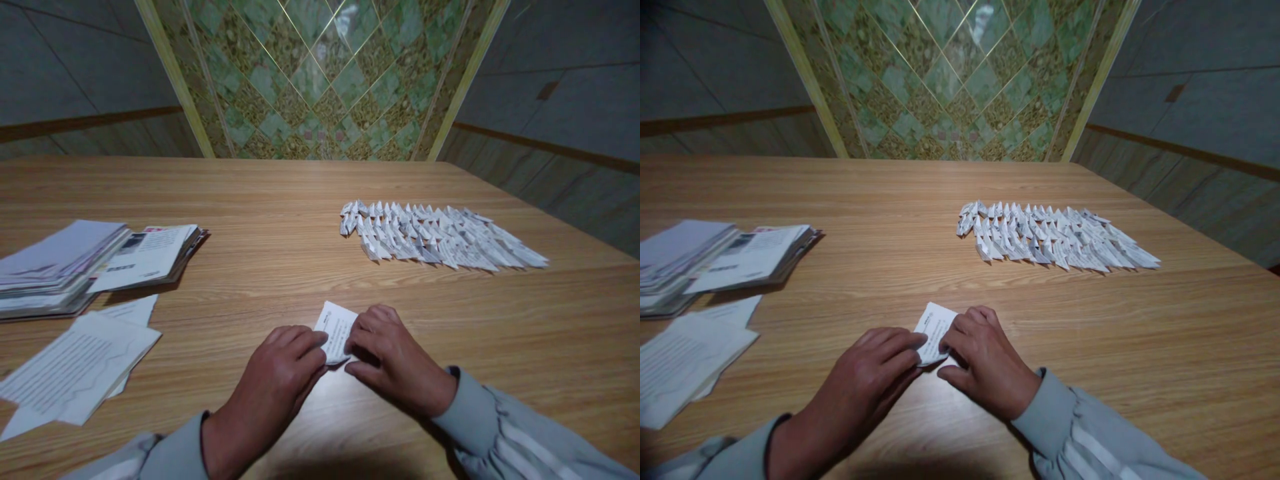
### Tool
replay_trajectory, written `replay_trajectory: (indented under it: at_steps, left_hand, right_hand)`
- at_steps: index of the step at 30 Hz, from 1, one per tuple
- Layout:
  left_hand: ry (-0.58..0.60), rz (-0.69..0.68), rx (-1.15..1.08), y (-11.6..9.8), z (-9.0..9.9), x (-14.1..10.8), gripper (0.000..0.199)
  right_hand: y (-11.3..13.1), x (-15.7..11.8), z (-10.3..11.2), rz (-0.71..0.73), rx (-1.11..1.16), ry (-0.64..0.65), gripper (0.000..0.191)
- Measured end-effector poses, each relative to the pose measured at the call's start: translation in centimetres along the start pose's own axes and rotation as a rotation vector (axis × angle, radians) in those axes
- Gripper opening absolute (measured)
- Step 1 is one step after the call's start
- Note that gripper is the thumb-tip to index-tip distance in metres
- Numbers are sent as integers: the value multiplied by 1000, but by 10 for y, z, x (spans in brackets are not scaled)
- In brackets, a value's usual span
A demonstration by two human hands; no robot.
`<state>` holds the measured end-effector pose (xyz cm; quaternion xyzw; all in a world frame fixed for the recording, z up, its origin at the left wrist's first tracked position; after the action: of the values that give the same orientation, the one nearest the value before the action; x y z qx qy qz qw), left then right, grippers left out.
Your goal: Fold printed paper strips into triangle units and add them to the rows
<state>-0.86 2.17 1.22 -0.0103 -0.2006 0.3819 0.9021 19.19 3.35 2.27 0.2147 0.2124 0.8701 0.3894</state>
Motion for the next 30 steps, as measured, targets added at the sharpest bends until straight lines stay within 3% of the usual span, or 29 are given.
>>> replay_trajectory:
  at_steps: [4, 18, 30]
  left_hand:
    - [-23, 24, -58, 5, 0, 0, 11]
    - [74, 264, -199, 11, -2, 3, 9]
    - [46, 263, -70, 9, -4, 5, 16]
  right_hand:
    - [-2, -1, 1, -1, -20, 20, 6]
    - [-3, 2, -8, -147, 68, -46, 12]
    - [0, 6, -15, -213, -55, -87, 14]
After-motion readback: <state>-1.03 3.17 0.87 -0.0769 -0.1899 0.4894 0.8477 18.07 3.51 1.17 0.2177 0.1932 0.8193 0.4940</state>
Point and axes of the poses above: each hand's wrist, its own x-axis towards the middle knuckle, its own z-axis out of the back of the hand, y = z × x, the point moved 2 cm from there along x, towards the middle knuckle, and after that the axes turned 6 degrees about x, right-handed, at the moved point
